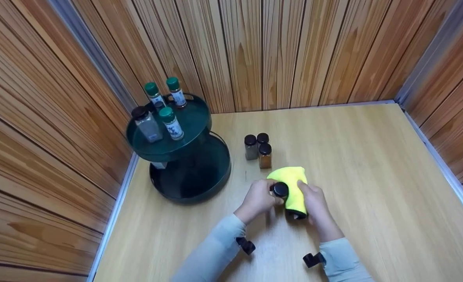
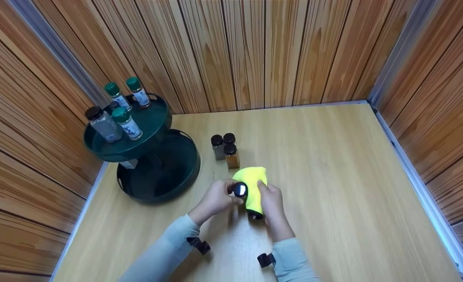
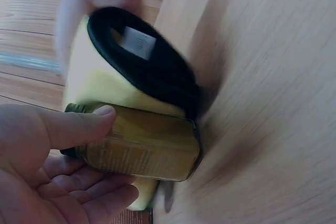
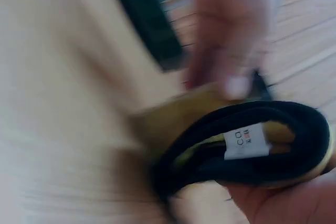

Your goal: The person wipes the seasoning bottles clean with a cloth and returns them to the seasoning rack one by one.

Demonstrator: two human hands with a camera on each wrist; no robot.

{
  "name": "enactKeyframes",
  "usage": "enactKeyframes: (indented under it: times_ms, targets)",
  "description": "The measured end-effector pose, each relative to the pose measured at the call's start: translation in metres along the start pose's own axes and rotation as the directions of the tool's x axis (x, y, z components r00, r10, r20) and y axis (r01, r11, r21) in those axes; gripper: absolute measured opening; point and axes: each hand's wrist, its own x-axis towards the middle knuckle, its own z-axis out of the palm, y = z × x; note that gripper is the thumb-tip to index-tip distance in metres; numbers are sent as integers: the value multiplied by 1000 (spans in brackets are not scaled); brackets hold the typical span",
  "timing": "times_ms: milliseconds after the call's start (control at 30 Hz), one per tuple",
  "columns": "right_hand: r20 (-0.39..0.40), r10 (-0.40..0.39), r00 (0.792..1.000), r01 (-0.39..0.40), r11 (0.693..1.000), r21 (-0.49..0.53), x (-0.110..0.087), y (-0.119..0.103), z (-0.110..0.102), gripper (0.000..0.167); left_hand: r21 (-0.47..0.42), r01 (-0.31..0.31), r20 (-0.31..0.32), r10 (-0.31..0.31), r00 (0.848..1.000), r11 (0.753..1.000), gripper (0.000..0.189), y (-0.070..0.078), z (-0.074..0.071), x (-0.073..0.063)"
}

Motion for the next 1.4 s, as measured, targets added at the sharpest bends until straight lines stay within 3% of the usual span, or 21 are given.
enactKeyframes:
  times_ms: [167, 400, 533, 733, 833, 1100, 1233, 1400]
  targets:
    - [-13, -22, 1000, 21, 999, -48, -5, -12, 5, 43, 16, -2, 5, 2, 1000, 1000, 32, 2, -1, 1]
    - [31, -128, 991, 127, 992, 21, -22, -41, 8, 39, 56, -81, -15, 82, 996, 995, 29, 1, -1, 1]
    - [3, -101, 995, 101, 994, -29, -18, -29, 5, 40, 80, -85, -4, 85, 996, 993, 30, 2, 1, 0]
    - [-26, -11, 1000, 6, 987, -159, -4, -4, 3, 40, 70, -8, 27, 6, 1000, 998, 33, 4, 2, -1]
    - [-3, -9, 1000, 8, 988, -153, -3, -10, 1, 42, 71, -4, 24, 2, 1000, 997, 34, 6, 1, -1]
    - [46, -68, 997, 68, 998, -1, -20, -47, 1, 42, 137, -58, 5, 58, 998, 989, 31, 5, -3, -1]
    - [44, -53, 998, 56, 997, -61, -17, -43, 3, 43, 144, -49, 6, 49, 999, 988, 32, 6, -5, 1]
    - [12, 8, 1000, -6, 993, -122, -4, -20, 5, 42, 158, -29, 15, 27, 1000, 987, 32, 5, -4, 3]
